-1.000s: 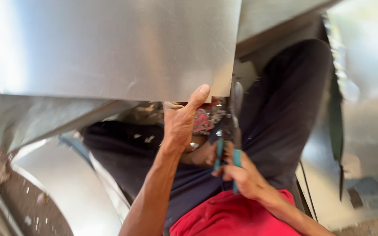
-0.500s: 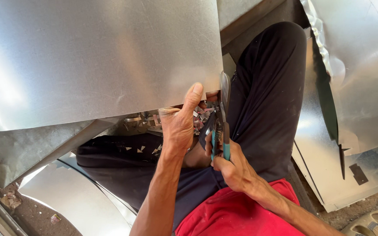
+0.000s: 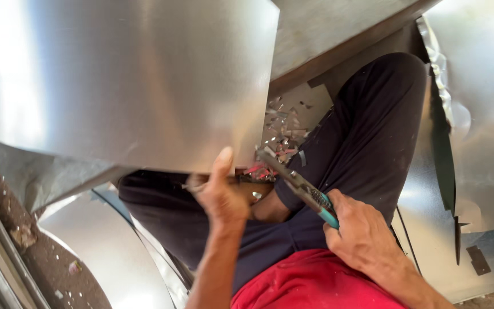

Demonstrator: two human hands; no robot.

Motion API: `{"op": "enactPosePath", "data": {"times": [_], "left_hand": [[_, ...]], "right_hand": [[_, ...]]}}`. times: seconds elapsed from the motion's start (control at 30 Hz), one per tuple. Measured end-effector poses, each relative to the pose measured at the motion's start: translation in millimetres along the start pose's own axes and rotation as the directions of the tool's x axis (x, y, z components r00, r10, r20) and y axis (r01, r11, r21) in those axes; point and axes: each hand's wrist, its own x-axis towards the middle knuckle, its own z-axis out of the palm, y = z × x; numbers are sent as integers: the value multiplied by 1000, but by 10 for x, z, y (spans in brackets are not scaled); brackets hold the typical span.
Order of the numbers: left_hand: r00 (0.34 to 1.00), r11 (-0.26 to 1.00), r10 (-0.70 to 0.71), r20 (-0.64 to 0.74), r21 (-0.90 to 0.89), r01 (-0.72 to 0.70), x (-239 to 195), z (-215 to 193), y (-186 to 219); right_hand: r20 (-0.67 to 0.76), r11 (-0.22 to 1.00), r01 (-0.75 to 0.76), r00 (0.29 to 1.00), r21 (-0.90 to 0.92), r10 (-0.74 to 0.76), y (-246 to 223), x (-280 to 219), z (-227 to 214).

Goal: The person cuts into the edge of a metal sheet using shears, making small notches and larger cuts across multiple sheets while sitting on the ground.

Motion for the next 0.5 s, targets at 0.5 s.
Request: {"op": "enactPosePath", "data": {"times": [0.5], "left_hand": [[972, 966, -223, 68, -119, 230, -4, -24, -40]], "right_hand": [[63, 868, -17, 998, 497, -17, 170, 8, 249]]}}
